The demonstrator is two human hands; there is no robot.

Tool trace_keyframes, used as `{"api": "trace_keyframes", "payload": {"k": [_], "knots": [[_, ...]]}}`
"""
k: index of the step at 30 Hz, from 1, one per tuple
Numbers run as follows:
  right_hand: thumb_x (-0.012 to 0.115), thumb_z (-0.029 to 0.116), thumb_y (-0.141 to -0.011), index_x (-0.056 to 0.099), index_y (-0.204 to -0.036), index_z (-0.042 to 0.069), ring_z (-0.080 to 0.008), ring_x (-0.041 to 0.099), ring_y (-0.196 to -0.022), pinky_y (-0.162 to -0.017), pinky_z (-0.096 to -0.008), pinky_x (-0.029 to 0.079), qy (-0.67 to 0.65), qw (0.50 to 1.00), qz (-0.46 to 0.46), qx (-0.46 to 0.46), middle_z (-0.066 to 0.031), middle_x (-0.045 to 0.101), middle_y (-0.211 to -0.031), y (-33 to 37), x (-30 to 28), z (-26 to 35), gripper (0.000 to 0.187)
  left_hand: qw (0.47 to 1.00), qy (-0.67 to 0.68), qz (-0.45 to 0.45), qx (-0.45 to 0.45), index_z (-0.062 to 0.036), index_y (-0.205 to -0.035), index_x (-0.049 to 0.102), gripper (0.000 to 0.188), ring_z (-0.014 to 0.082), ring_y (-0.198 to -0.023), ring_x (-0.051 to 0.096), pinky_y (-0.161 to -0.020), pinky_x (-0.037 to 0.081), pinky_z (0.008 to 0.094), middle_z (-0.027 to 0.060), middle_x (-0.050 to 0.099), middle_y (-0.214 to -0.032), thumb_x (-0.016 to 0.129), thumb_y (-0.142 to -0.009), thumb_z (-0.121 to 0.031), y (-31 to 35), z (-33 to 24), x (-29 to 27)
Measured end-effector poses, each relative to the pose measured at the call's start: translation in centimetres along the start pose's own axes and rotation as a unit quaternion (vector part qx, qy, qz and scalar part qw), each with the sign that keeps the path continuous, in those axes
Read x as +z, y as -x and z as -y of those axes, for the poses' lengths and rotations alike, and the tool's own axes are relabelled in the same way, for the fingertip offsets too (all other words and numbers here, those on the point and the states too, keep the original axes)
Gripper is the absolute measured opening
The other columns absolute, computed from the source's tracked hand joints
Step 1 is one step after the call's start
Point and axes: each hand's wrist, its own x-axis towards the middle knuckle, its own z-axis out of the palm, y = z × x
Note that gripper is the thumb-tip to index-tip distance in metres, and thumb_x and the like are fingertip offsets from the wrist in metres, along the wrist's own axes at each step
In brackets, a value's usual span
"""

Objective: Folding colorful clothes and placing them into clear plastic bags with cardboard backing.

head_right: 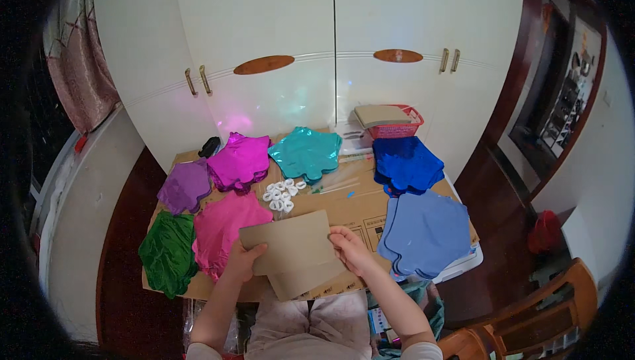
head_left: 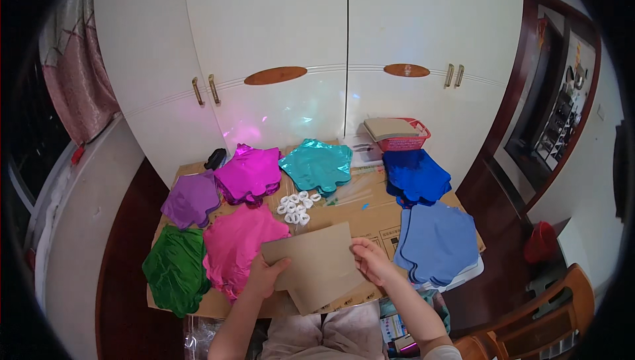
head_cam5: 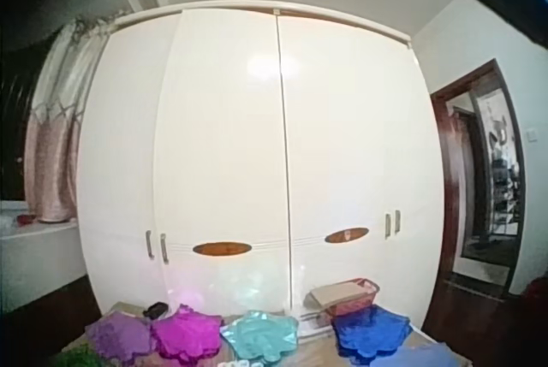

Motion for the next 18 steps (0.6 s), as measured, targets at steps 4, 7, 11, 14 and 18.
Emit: {"api": "trace_keyframes", "payload": {"k": [4,7,11,14,18], "knots": [[0.054,0.008,-0.089,0.060,-0.097,0.004,-0.0018,0.047,-0.061,-0.054,-0.0175,0.038,0.160,0.984,0.044,-0.063,0.0071,0.053,-0.071,-0.6,0.0,0.4,0.011,0.998,-0.053,-0.012,0.016,-0.0022,-0.109,0.056,0.030,0.0167,-0.087,0.062,-0.075,0.052,0.0323,0.0064,0.063,-0.100,0.065,-0.080,-0.004,0.2,-0.3,0.7],[0.056,0.006,-0.086,0.061,-0.095,0.003,-0.0002,0.042,-0.058,-0.051,-0.0166,0.033,0.201,0.974,0.028,-0.098,0.0086,0.049,-0.068,-0.8,-0.2,0.5,0.011,0.995,-0.084,-0.022,0.042,-0.0016,-0.108,0.056,0.029,0.0149,-0.086,0.061,-0.074,0.051,0.0307,0.0058,0.063,-0.098,0.065,-0.081,-0.005,0.4,-0.4,1.4],[0.057,0.008,-0.082,0.062,-0.093,0.001,-0.0023,0.048,-0.058,-0.052,-0.0187,0.037,0.260,0.952,-0.021,-0.159,0.0033,0.059,-0.070,-1.3,-0.7,-0.3,0.014,0.985,-0.150,-0.022,0.088,-0.0003,-0.104,0.058,0.023,0.0111,-0.078,0.060,-0.066,0.050,0.0275,0.0057,0.064,-0.090,0.063,-0.083,-0.008,0.8,-0.5,2.3],[0.058,0.011,-0.079,0.062,-0.092,0.001,-0.0050,0.050,-0.057,-0.053,-0.0211,0.040,0.384,0.888,-0.109,-0.227,-0.0011,0.061,-0.068,-1.4,-0.3,-0.7,0.017,0.959,-0.243,-0.026,0.143,0.0015,-0.103,0.059,0.022,0.0093,-0.073,0.059,-0.062,0.049,0.0272,0.0061,0.065,-0.084,0.062,-0.084,-0.009,1.8,-0.6,3.1],[0.058,0.014,-0.077,0.062,-0.092,0.000,-0.0079,0.053,-0.057,-0.054,-0.0243,0.043,0.361,0.900,-0.100,-0.221,-0.0051,0.063,-0.070,-1.4,-0.4,-0.7,0.021,0.962,-0.214,-0.012,0.171,0.0029,-0.102,0.059,0.023,0.0082,-0.071,0.058,-0.060,0.048,0.0272,0.0065,0.065,-0.079,0.062,-0.084,-0.011,1.9,-1.1,3.4]]}}
